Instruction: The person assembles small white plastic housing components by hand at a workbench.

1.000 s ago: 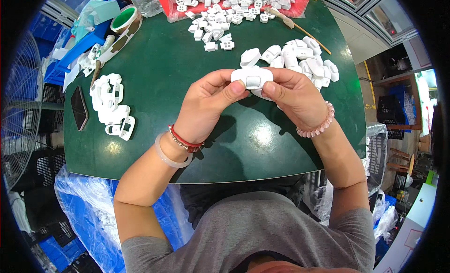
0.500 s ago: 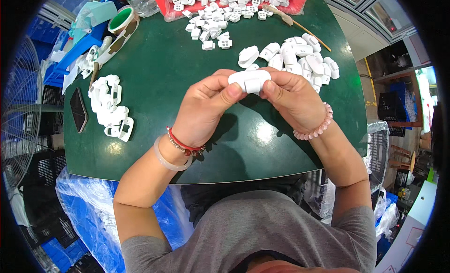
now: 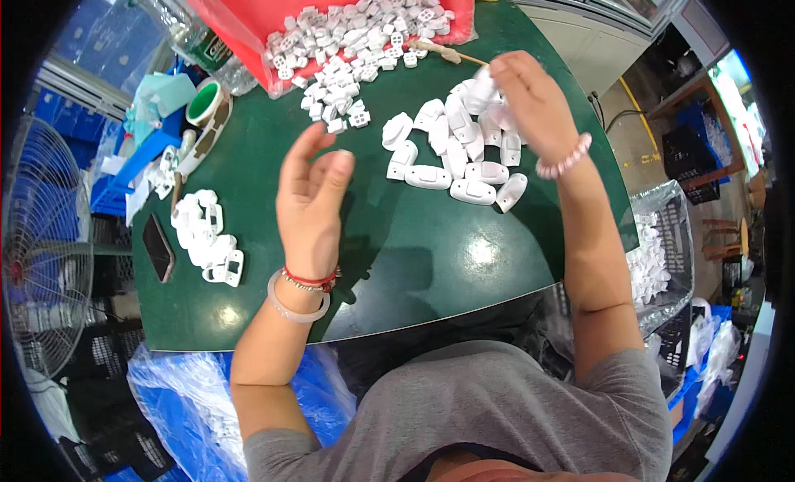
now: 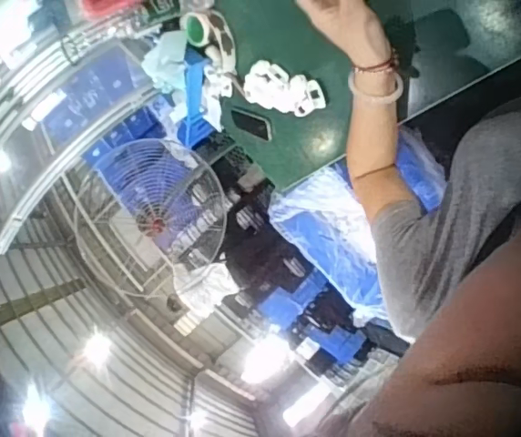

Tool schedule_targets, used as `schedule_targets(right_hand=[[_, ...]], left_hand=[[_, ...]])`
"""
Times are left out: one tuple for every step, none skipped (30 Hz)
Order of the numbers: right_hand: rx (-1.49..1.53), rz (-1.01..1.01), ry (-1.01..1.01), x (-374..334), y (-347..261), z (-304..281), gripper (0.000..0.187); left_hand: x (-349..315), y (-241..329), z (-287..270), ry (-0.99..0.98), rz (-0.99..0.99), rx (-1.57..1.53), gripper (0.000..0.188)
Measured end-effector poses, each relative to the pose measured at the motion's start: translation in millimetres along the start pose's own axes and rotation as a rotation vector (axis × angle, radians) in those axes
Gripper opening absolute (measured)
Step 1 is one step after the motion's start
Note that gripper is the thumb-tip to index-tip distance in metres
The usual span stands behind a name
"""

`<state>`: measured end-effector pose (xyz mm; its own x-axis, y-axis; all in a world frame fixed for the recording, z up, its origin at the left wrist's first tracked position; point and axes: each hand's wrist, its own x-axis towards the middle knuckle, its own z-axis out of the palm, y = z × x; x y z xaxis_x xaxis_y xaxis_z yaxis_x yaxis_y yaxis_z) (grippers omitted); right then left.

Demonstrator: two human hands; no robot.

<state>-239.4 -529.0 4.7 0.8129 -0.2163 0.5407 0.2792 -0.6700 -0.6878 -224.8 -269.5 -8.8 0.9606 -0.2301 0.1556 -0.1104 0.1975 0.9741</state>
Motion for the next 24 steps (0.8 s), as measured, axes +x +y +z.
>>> schedule_targets(right_hand=[[0.004, 0.000, 0.018, 4.1, 13.6, -3.9, 0.023], [-0.138, 0.086, -0.116, 7.8, 24.1, -5.4, 0.024], [-0.276, 0.169, -0.255, 9.3, 32.7, -5.3, 0.024], [-0.416, 0.197, -0.370, 8.8, 29.1, -1.6, 0.020], [-0.395, 0.178, -0.380, 5.3, 28.5, 1.0, 0.020], [-0.451, 0.073, -0.274, 0.8, 31.6, 0.7, 0.017], [-0.498, -0.040, -0.162, -2.1, 32.8, 0.3, 0.016], [-0.466, -0.045, -0.106, -1.3, 31.7, 0.6, 0.016], [-0.431, -0.049, -0.054, -0.2, 29.1, 0.3, 0.016], [-0.281, 0.021, -0.069, -1.6, 27.2, 0.0, 0.016], [-0.133, 0.088, -0.088, 0.9, 21.6, 2.9, 0.017], [-0.112, 0.058, -0.103, 5.5, 7.9, 8.9, 0.017], [-0.126, -0.034, -0.167, 8.0, -8.5, 13.6, 0.017], [-0.157, -0.112, -0.223, 8.7, -20.5, 17.7, 0.018], [-0.162, -0.116, -0.223, 12.9, -28.4, 28.1, 0.018], [-0.209, -0.127, -0.366, 19.3, -32.8, 40.8, 0.019], [-0.252, -0.136, -0.510, 26.2, -36.0, 54.9, 0.019], [-0.342, -0.130, -0.565, 31.7, -37.6, 67.8, 0.021], [-0.432, -0.121, -0.619, 37.6, -36.4, 81.0, 0.022], [-0.476, -0.084, -0.654, 43.3, -34.2, 94.5, 0.025], [-0.515, -0.054, -0.694, 48.0, -32.7, 107.6, 0.028], [-0.523, -0.054, -0.695, 50.8, -28.5, 117.6, 0.028], [-0.549, -0.044, -0.683, 52.7, -24.7, 126.5, 0.029], [-0.574, -0.035, -0.671, 55.8, -20.7, 132.6, 0.031]], left_hand=[[2.9, 4.1, -4.3, 0.034, 0.044, 0.012, 0.039], [3.1, 14.4, -7.5, 0.069, 0.062, -0.016, 0.037], [2.9, 28.7, -11.8, 0.108, 0.080, -0.044, 0.035], [3.8, 42.2, -21.2, 0.109, 0.100, 0.021, 0.035], [2.3, 57.1, -32.9, 0.121, 0.119, 0.089, 0.034], [5.3, 69.5, -43.7, 0.117, 0.132, 0.207, 0.032], [11.7, 75.1, -60.6, 0.108, 0.181, 0.382, 0.028], [22.2, 77.6, -84.7, 0.187, 0.200, 0.596, 0.027], [32.9, 78.1, -113.7, 0.271, 0.208, 0.811, 0.026], [45.1, 75.7, -145.5, 0.284, 0.216, 0.909, 0.027], [55.1, 73.9, -179.0, 0.298, 0.223, 1.006, 0.028], [63.5, 68.8, -214.5, 0.263, 0.105, 1.134, 0.031], [65.7, 65.2, -242.7, 0.212, -0.020, 1.250, 0.034], [65.4, 62.8, -254.1, 0.218, -0.019, 1.246, 0.034], [66.2, 59.1, -264.2, 0.120, -0.087, 1.375, 0.037], [69.7, 52.5, -266.2, 0.005, -0.153, 1.492, 0.039], [70.7, 47.7, -265.2, -0.005, -0.148, 1.479, 0.039], [72.2, 42.3, -261.0, -0.020, -0.155, 1.534, 0.039], [74.0, 36.6, -255.6, -0.035, -0.159, 1.589, 0.039], [71.3, 31.1, -247.8, -0.049, -0.047, 1.632, 0.035], [73.8, 28.7, -247.2, -0.048, -0.048, 1.625, 0.035], [81.4, 26.1, -246.5, -0.117, -0.130, 1.525, 0.033], [86.9, 24.8, -244.3, -0.186, -0.210, 1.426, 0.031], [89.2, 22.6, -242.0, -0.207, -0.151, 1.410, 0.028]])
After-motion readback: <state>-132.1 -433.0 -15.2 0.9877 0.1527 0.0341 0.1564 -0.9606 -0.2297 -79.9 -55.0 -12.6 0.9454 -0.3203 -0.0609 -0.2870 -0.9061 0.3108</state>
